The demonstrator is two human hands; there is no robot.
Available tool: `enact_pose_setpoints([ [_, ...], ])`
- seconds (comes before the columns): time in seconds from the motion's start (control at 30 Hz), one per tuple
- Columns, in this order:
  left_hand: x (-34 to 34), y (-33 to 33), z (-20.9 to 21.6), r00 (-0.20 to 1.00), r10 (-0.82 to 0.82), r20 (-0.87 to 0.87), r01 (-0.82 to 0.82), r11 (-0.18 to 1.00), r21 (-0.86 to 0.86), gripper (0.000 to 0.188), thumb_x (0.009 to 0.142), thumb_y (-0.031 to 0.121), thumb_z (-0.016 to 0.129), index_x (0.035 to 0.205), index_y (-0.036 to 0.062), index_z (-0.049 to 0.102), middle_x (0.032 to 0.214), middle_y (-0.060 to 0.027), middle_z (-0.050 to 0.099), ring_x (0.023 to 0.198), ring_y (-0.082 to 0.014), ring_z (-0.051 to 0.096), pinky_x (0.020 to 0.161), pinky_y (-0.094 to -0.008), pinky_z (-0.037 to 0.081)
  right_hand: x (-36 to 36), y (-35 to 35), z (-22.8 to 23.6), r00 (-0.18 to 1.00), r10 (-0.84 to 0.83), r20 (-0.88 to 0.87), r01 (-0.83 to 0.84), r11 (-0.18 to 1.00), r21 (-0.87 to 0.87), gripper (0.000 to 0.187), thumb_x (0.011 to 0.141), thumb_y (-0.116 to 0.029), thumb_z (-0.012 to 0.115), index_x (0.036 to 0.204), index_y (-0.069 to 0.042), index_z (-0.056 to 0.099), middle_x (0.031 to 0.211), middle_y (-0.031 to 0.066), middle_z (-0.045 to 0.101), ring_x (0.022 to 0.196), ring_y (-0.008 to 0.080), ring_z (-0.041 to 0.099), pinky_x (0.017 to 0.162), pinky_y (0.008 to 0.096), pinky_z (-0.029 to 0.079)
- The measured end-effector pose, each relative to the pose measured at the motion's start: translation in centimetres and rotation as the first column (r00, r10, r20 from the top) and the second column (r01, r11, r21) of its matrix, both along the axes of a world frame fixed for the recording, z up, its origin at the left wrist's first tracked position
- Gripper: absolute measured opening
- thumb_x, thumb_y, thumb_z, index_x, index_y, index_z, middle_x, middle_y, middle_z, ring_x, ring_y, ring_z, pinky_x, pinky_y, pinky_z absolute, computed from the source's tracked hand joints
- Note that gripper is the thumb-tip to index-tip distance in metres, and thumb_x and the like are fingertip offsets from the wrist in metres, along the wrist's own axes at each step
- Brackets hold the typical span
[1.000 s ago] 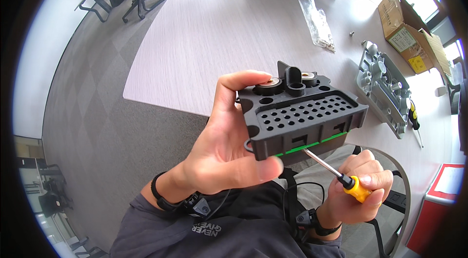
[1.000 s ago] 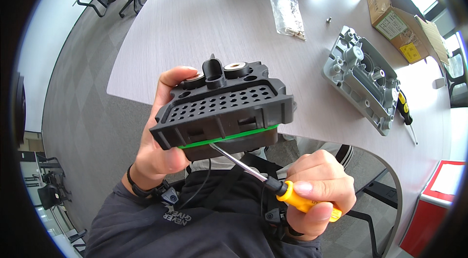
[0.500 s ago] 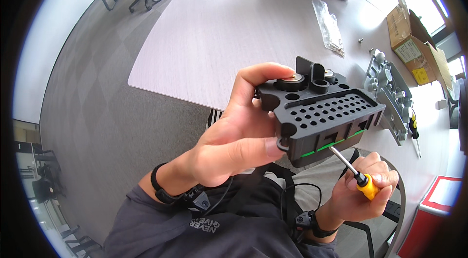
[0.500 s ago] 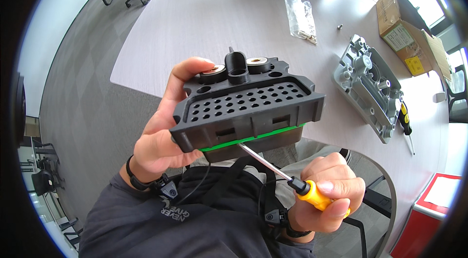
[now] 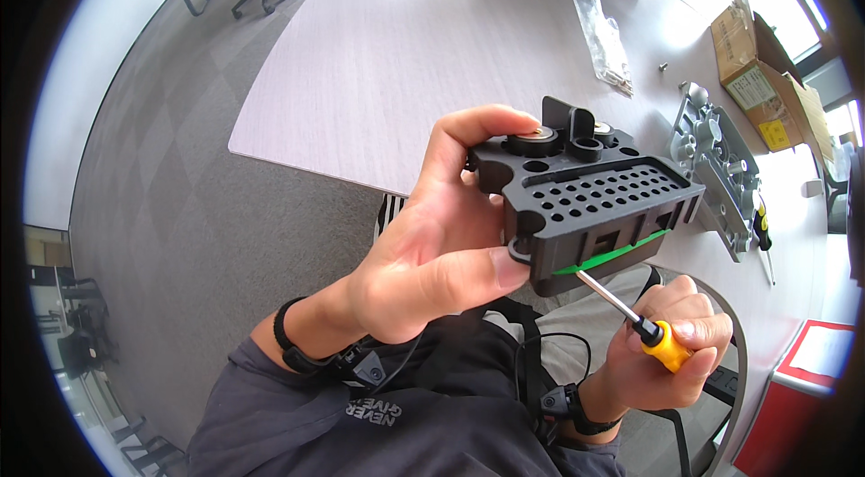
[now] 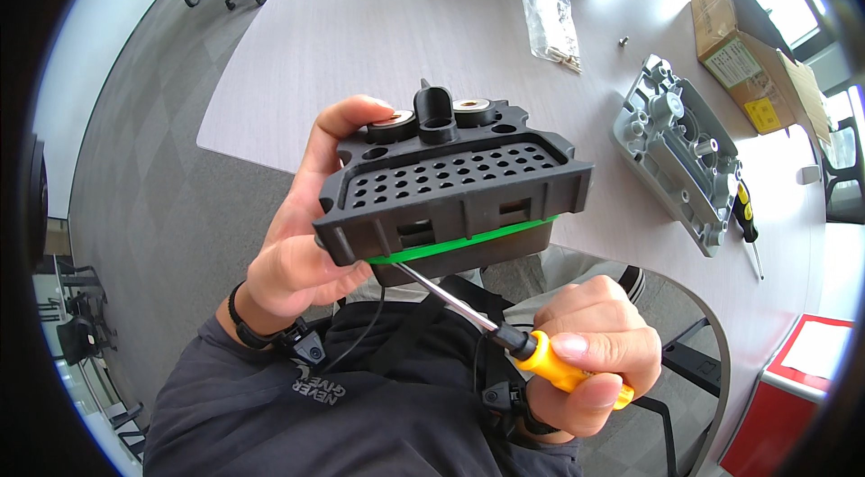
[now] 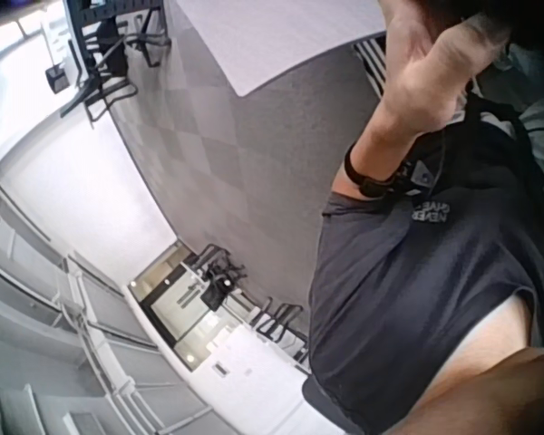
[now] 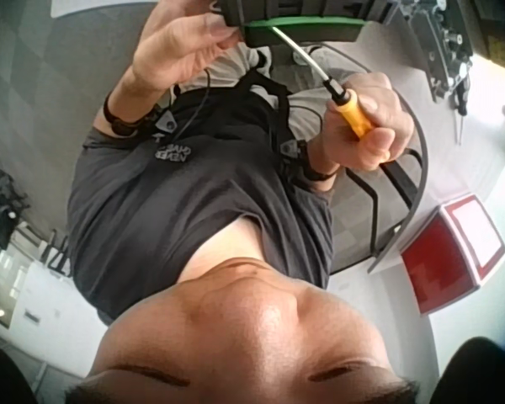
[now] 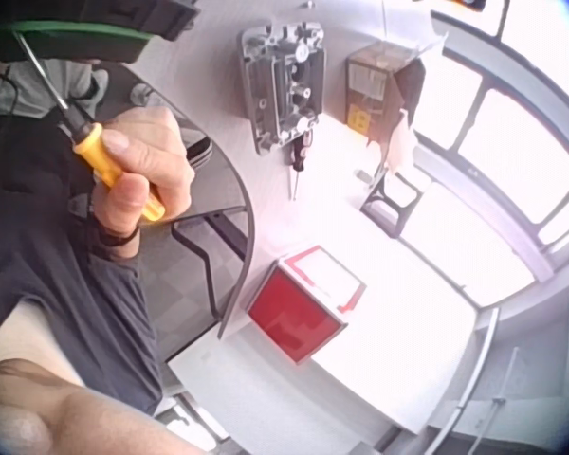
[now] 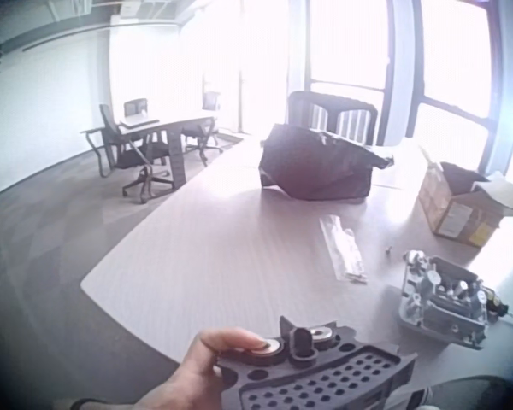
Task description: The person unscrews multiple small screws from a grey mechanical base using a screwdriver, places the screws on the table, and then separates the black internal component from the grey housing before using the screwdriver on the side of the black component.
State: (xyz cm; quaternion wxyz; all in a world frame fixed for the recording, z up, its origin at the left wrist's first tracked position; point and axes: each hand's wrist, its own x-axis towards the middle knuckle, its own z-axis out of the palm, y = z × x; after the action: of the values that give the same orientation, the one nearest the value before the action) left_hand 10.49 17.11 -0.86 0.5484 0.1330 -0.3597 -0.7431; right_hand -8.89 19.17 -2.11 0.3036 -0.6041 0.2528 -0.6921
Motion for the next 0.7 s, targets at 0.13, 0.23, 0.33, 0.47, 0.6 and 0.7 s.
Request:
enact_pose_setpoints([
  [0.13, -0.1, 0.0, -0.3, 0.996, 0.043, 0.079, -0.043, 0.999, -0.005, 0.078, 0.071, 0.004, 0.059, 0.135, 0.0069, 0.015, 0.126, -0.0146, 0.032, 0.120, -0.0239, 0.039, 0.103, -0.0383, 0.031, 0.1, 0.3, 0.2, 1.000, -0.013, 0.001, 0.013, 1.000, 0.003, 0.033, 0.094, -0.030, 0.041, 0.081, -0.003, 0.055, 0.058, 0.0061, 0.051, 0.049, 0.0100, 0.040, 0.042, 0.0195, 0.026],
  [0.23, -0.4, 0.0, 0.0, 0.988, 0.085, 0.128, -0.093, 0.994, 0.052, 0.084, 0.066, 0.007, 0.068, 0.133, 0.0085, 0.017, 0.125, -0.0140, 0.034, 0.120, -0.0245, 0.041, 0.102, -0.0389, 0.033, -0.5, 0.9, 0.4, 0.998, 0.025, 0.063, -0.025, 1.000, 0.007, 0.033, 0.094, -0.031, 0.041, 0.081, -0.004, 0.054, 0.058, 0.0054, 0.050, 0.050, 0.0091, 0.038, 0.044, 0.0193, 0.025],
  [0.33, -1.2, -0.1, -0.1, 0.979, 0.128, 0.159, -0.149, 0.980, 0.134, 0.096, 0.059, 0.028, 0.080, 0.133, 0.0183, 0.020, 0.132, -0.0201, 0.036, 0.115, -0.0435, 0.048, 0.082, -0.0603, 0.052, -0.6, 1.5, 0.7, 0.992, -0.116, -0.048, 0.114, 0.993, -0.042, 0.031, 0.092, -0.035, 0.051, 0.088, -0.005, 0.058, 0.064, 0.0058, 0.055, 0.052, 0.0141, 0.050, 0.043, 0.0225, 0.040],
  [0.47, -0.8, -0.2, -0.4, 0.995, 0.086, 0.060, -0.090, 0.994, 0.066, 0.081, 0.067, 0.002, 0.067, 0.130, 0.0074, 0.017, 0.124, -0.0151, 0.038, 0.114, -0.0243, 0.048, 0.094, -0.0386, 0.045, 0.2, 2.3, 0.5, 0.946, -0.227, -0.230, 0.189, 0.966, -0.177, 0.033, 0.093, -0.042, 0.047, 0.094, -0.010, 0.056, 0.068, 0.0025, 0.049, 0.055, 0.0107, 0.039, 0.043, 0.0205, 0.029],
  [0.6, -0.8, 0.2, -0.4, 0.973, 0.190, 0.129, -0.195, 0.980, 0.028, 0.080, 0.064, -0.005, 0.064, 0.128, 0.0078, 0.019, 0.125, -0.0148, 0.035, 0.120, -0.0226, 0.041, 0.099, -0.0381, 0.040, 0.4, 1.8, 0.1, 0.935, -0.180, -0.307, 0.105, 0.964, -0.246, 0.034, 0.077, -0.030, 0.074, 0.096, -0.003, 0.062, 0.075, 0.0079, 0.062, 0.058, 0.0169, 0.057, 0.048, 0.0231, 0.048],
  [0.7, -1.3, 0.2, -0.2, 0.935, 0.329, 0.133, -0.327, 0.944, -0.035, 0.079, 0.062, -0.007, 0.064, 0.127, 0.0070, 0.020, 0.126, -0.0153, 0.036, 0.119, -0.0226, 0.042, 0.098, -0.0381, 0.041, 0.4, 1.9, 0.3, 0.903, -0.173, -0.394, 0.085, 0.969, -0.231, 0.036, 0.070, -0.019, 0.080, 0.098, -0.003, 0.063, 0.077, 0.0095, 0.062, 0.058, 0.0170, 0.058, 0.047, 0.0234, 0.049],
])
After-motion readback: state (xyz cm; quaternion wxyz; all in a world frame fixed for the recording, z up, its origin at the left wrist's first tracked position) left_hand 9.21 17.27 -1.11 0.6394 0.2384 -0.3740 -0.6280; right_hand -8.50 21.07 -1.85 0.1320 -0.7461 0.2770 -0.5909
